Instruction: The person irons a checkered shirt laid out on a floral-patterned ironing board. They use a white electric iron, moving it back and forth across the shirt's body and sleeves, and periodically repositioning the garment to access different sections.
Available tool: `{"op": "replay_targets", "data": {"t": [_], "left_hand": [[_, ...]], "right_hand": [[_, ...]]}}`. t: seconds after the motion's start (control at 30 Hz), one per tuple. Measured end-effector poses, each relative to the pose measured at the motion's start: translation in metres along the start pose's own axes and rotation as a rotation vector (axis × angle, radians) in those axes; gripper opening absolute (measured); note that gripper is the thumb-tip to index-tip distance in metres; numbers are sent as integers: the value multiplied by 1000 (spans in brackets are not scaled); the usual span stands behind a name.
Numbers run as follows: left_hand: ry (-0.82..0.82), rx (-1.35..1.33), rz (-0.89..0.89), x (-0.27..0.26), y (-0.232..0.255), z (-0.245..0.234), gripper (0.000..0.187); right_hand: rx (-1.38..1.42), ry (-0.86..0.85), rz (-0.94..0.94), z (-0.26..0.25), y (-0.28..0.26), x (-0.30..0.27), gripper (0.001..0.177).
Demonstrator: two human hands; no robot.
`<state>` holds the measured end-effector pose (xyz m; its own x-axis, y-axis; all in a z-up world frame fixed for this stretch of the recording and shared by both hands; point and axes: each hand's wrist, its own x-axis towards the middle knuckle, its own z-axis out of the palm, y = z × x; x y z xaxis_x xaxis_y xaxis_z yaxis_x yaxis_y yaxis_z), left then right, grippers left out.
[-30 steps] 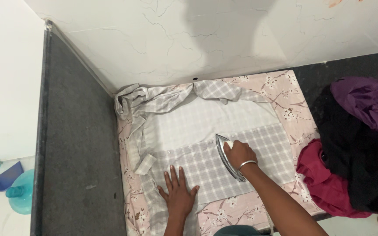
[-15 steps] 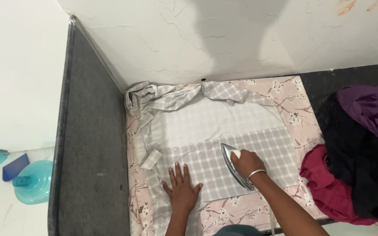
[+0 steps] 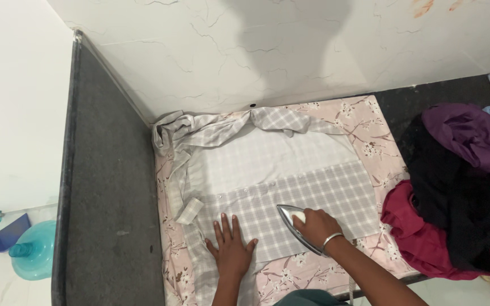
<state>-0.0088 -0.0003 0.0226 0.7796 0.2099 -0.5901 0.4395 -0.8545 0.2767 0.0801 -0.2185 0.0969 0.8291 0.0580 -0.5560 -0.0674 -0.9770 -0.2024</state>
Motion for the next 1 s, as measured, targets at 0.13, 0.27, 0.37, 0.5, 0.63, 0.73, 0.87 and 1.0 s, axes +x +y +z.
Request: {"op": "replay_targets", "data": {"t": [0.13, 0.27, 0.37, 0.5, 0.63, 0.73, 0.87, 1.0], "left_hand": [[63, -13, 29, 0, -5, 9, 90], [102, -9, 45, 5, -9, 15, 86], [113, -36, 47, 6, -10, 17, 87], [100, -48, 33, 5, -9, 15, 89], [92, -44, 32, 4, -10, 14, 89], [90, -39, 29, 4, -9, 13, 89], [91, -55, 37, 2, -8, 11, 88], [57, -25, 19, 2, -6, 8, 89]], "right_hand": [[-47, -21, -82, 1, -2, -2, 51], [-79, -70, -42, 4, -15, 0, 52], [-44, -18, -37, 9, -28, 2, 52], [3, 47, -9, 9, -43, 8, 51], [25, 24, 31, 4, -57, 15, 53], [42, 6, 40, -1, -66, 21, 53], [50, 38, 32, -4, -75, 25, 53], [65, 7, 52, -8, -81, 32, 54]]}}
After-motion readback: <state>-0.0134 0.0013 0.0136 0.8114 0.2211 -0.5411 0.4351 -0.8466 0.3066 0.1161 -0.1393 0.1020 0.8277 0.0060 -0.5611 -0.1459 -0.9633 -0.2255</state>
